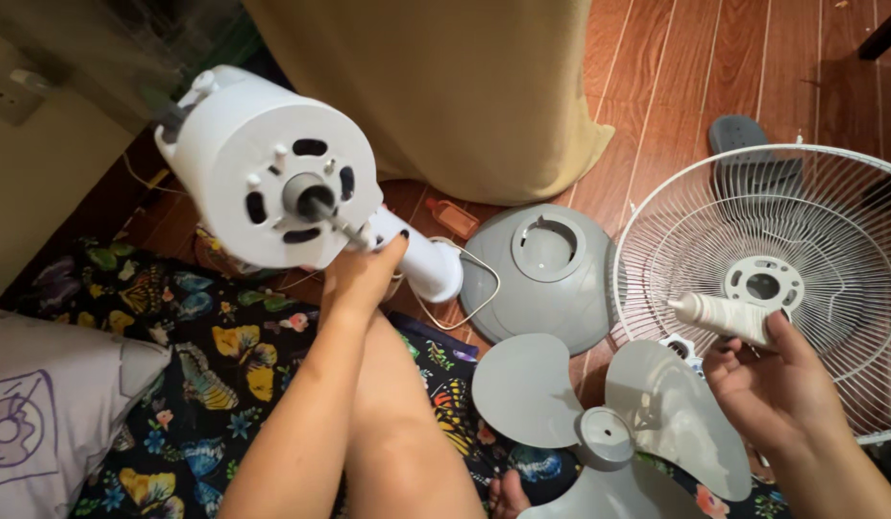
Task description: The person applies a white adhesive from a tube onto the inner rim of a grey fan housing and a white fan neck component. The person holds the parts in their hands while squeezing the tube to dispense the adhesive.
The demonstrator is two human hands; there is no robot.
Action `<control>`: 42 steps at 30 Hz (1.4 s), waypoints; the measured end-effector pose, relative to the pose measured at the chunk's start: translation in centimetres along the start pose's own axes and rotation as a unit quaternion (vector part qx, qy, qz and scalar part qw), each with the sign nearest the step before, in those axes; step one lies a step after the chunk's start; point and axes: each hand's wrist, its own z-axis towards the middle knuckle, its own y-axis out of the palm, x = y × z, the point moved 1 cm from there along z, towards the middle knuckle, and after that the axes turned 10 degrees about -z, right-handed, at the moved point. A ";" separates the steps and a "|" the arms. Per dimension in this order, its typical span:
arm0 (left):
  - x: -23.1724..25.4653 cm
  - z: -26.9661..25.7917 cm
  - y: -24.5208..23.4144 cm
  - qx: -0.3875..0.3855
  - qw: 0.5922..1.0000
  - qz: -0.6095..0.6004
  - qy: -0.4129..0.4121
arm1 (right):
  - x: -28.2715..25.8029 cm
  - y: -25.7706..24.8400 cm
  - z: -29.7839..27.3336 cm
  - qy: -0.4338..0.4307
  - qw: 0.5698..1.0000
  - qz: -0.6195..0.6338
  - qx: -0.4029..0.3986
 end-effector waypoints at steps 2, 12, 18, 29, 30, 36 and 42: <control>0.2 -0.9 0.2 -0.001 0.999 -0.034 -0.019 | -0.3 -1.3 -0.3 0.004 1.000 -0.018 0.012; -6.3 -4.9 -2.2 0.150 0.972 -0.172 0.063 | -0.1 -2.4 -1.8 0.022 0.999 -0.038 0.024; -8.7 -6.1 -4.5 0.138 0.835 -0.532 -0.024 | -0.7 -2.8 -3.1 0.005 0.999 -0.021 -0.030; -9.4 -10.8 -5.2 0.038 0.754 -0.654 -0.056 | -0.9 -1.4 -5.7 -0.028 0.998 -0.025 -0.054; -8.9 -10.7 -4.7 0.008 0.761 -0.646 -0.052 | -1.4 -1.2 -6.1 -0.032 0.997 -0.016 -0.069; -3.1 -8.0 -0.5 -0.149 0.737 -0.657 -0.057 | -3.8 -1.0 -9.6 -0.105 0.993 0.035 -0.046; 4.5 -6.9 6.0 -0.279 0.733 -0.597 -0.168 | -7.6 -4.2 -12.2 -0.148 0.968 0.170 -0.108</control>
